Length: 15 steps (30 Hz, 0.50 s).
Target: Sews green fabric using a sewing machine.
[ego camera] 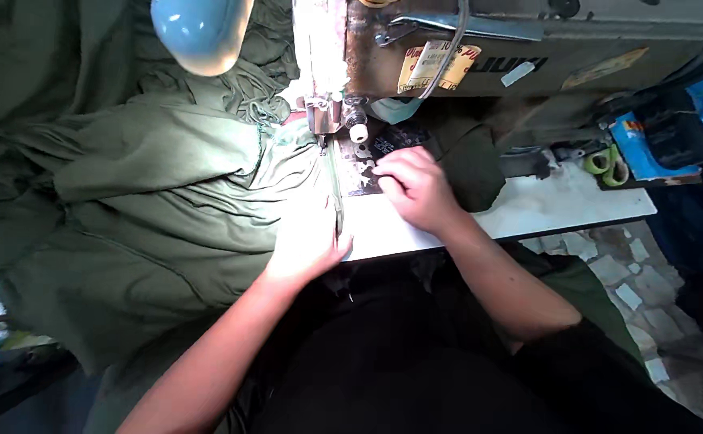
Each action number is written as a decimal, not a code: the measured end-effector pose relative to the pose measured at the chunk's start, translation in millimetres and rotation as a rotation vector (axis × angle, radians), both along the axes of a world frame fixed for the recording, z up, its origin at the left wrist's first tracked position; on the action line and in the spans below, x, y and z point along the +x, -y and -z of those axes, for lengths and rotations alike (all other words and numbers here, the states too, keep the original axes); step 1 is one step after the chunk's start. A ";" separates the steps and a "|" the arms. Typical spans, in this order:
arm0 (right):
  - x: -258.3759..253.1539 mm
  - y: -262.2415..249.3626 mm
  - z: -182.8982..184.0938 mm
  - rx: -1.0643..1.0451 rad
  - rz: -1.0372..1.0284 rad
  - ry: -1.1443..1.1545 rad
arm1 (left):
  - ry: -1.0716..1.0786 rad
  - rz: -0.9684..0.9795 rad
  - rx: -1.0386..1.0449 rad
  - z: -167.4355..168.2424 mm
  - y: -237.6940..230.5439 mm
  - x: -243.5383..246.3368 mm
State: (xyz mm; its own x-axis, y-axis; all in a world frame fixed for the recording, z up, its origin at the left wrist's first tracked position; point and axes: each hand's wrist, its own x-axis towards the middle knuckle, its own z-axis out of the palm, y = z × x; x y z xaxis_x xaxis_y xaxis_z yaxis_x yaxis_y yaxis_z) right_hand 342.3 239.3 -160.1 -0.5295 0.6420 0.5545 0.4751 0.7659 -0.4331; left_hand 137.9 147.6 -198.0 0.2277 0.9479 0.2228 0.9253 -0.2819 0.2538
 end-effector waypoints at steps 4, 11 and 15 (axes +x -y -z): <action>-44.0 -30.6 23.0 -0.184 -0.055 0.231 | 0.052 -0.039 0.101 -0.5 10.7 11.5; -62.9 -31.8 31.0 -0.195 -0.050 0.264 | 0.133 -0.180 0.065 -21.3 2.9 5.6; -47.8 12.4 41.5 -0.109 -0.101 0.159 | 0.125 0.009 0.233 2.6 22.3 6.8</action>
State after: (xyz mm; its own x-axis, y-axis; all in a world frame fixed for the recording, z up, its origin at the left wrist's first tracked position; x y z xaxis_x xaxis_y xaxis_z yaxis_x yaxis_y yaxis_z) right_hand 294.5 226.9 -201.6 -0.6692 0.6331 0.3891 0.4673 0.7656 -0.4421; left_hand 144.7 125.3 -200.6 0.1933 0.8656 0.4619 0.8879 -0.3546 0.2930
